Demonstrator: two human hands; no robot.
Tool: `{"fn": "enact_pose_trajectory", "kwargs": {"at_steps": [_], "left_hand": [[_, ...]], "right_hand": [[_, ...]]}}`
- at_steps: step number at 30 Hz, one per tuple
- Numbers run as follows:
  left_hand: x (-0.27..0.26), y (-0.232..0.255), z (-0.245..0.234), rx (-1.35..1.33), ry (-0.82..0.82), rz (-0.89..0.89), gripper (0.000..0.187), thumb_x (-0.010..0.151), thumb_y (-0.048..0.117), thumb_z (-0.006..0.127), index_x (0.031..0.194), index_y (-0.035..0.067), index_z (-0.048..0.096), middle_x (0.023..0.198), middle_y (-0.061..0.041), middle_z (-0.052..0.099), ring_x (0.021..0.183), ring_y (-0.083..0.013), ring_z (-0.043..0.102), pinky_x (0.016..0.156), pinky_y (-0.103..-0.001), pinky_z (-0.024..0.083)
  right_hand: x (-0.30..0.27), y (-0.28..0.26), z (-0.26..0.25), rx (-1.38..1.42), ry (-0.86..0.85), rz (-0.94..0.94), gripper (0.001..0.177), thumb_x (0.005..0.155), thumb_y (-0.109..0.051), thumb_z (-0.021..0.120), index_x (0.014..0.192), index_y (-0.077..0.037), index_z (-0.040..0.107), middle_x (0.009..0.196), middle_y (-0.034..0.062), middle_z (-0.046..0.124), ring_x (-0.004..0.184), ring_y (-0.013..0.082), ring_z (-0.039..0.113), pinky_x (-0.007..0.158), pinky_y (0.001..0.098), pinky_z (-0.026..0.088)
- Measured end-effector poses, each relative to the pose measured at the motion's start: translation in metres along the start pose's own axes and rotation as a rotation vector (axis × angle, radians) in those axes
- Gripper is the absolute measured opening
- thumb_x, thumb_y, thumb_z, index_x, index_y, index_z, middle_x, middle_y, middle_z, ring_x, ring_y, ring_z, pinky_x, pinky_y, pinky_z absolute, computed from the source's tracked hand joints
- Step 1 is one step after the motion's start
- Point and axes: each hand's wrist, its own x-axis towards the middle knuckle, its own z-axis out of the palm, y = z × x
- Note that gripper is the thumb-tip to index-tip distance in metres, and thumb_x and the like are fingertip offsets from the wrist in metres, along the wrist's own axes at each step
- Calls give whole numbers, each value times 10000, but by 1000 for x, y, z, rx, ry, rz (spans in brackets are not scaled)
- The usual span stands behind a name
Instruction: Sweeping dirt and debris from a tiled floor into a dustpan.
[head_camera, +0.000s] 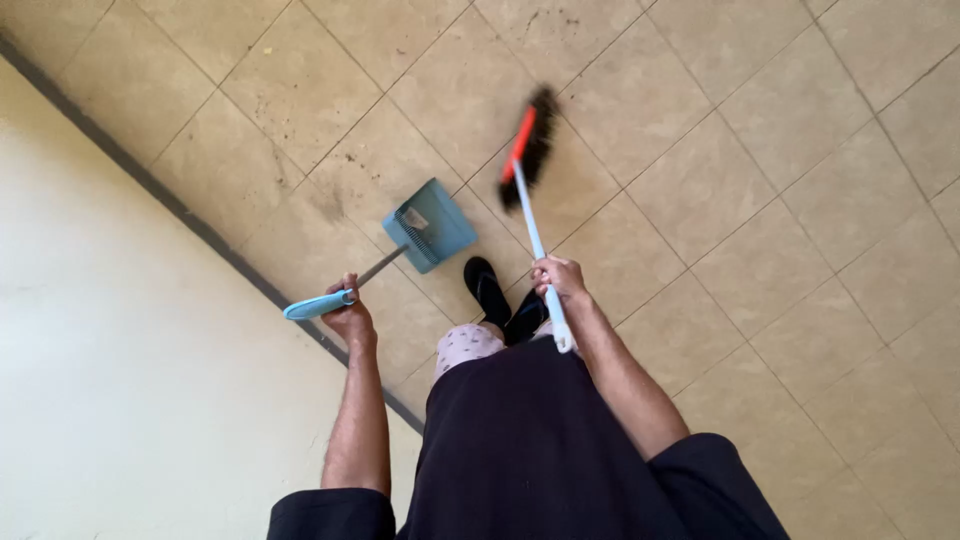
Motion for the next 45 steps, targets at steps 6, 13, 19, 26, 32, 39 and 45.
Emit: {"fn": "enact_pose_trajectory", "kwargs": {"at_steps": [6,13,19,26,32,39,45], "left_hand": [[15,-8,18,-16,15,-17,146,905,63,791,936,-15,671,923,-109,745,888,-161,725,871,-317,596],[16,-6,50,-40,30,36,123,924,37,773,947,-13,663,919,-106,730,898,-168,734,898,-333,608],[-7,24,92,9,39,103,150,979,95,783,962,-13,679,932,-104,732,918,-159,708,899,-320,586],[-39,56,148,105,136,174,153,977,90,784,963,-3,665,953,-99,752,913,-152,707,884,-302,571],[-59,64,184,51,147,200,129,973,67,765,961,0,655,958,-100,748,921,-147,706,869,-288,569],[-60,71,240,4,116,161,119,984,51,756,946,0,656,930,-85,740,891,-134,696,838,-272,549],[-38,46,288,53,109,192,166,959,51,789,916,-16,644,900,-89,735,849,-142,678,835,-300,549]], "right_hand": [[-74,-87,-36,101,-223,40,429,967,-92,539,1377,0,453,685,-56,496,438,-15,401,326,145,307],[-185,-149,-132,-93,10,-123,565,955,-86,556,1503,-14,436,721,-30,499,459,-15,382,345,152,293],[-145,-190,-237,-303,331,-153,561,880,-23,596,1440,-21,560,691,13,530,470,49,427,383,224,362],[15,-205,-212,-141,275,-23,46,887,30,671,895,22,626,670,67,604,520,154,580,472,311,491],[64,-241,-104,-272,32,-51,71,910,-21,649,860,30,644,633,70,593,460,120,539,406,262,448],[35,-336,-163,-32,-345,24,289,991,-104,583,1237,37,529,668,-25,487,444,27,400,333,186,302],[-83,-393,-229,-413,41,-117,669,928,-103,616,1560,-58,401,685,17,569,459,52,449,359,223,361]]}}
